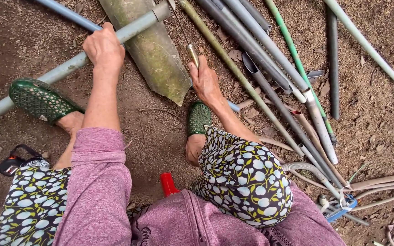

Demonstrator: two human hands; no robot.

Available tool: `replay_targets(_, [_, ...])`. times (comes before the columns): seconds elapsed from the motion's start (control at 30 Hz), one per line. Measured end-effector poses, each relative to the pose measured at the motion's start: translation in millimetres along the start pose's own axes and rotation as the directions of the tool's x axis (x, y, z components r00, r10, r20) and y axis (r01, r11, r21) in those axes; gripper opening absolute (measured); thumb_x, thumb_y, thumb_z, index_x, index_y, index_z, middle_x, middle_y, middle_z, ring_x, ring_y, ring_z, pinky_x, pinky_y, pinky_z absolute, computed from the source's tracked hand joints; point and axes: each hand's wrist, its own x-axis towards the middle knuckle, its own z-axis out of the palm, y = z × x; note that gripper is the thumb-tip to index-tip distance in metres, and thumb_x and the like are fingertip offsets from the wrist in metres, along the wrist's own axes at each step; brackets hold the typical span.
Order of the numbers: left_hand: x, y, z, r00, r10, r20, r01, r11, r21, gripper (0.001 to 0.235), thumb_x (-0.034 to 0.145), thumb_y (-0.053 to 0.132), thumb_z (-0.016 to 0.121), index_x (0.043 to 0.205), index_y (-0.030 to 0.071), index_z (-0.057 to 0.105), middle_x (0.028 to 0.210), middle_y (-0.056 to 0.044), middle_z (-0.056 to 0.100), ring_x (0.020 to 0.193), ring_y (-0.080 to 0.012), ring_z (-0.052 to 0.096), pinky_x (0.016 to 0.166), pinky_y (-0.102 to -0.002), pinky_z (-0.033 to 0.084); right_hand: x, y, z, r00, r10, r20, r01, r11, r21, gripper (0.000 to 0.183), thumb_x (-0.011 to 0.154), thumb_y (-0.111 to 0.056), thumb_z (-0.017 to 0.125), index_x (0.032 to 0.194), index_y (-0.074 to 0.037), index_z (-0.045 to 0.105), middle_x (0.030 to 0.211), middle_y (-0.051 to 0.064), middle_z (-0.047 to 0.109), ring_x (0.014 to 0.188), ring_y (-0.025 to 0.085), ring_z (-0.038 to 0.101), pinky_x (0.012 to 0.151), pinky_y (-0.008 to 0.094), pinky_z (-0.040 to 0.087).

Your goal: The person uses a hand saw to cut a metal pipe that is resting on a log. They hold the pipe steady with one hand and saw with the other, then briefly reposition the pipe and continue sawing.

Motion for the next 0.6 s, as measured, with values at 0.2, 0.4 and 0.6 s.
replay_targets(0.2, [3,-2,-1,0.992,0.106,0.069,-0.114,0.986,0.120,0.028,0.099,0.025,0.080,0.119,0.008,0.073,0.092,-0.012,0.075,0.079,-0.0292,0.069,0.067,-0.045,0.059,25,-20,5,0.992,0.115,0.050,-0.118,0.992,0.050,0.026,0.118,-0.034,0.038,0.127,-0.010,0.039,0.081,0.003,0.060,0.047,0.010,0.051,0.035,0.022,0.052])
replay_targets(0.4, [11,7,-12,0.995,-0.042,0.093,0.033,0.995,0.090,0.021,0.097,0.015,0.075,0.116,0.005,0.072,0.097,-0.016,0.076,0.083,-0.0324,0.074,0.068,-0.047,0.063,5,-35,-5,0.998,0.057,0.033,-0.058,0.997,0.048,0.032,0.117,-0.039,0.033,0.123,-0.008,0.039,0.081,0.002,0.059,0.048,0.009,0.047,0.034,0.024,0.047])
replay_targets(0.6, [12,7,-11,1.000,-0.004,-0.007,0.005,0.999,0.053,0.022,0.089,0.013,0.078,0.111,0.011,0.079,0.103,-0.018,0.081,0.094,-0.0404,0.079,0.076,-0.052,0.064,44,-39,0,0.981,0.177,0.076,-0.190,0.960,0.207,0.034,0.116,-0.037,0.028,0.119,-0.010,0.049,0.078,-0.003,0.060,0.051,0.007,0.046,0.040,0.022,0.042])
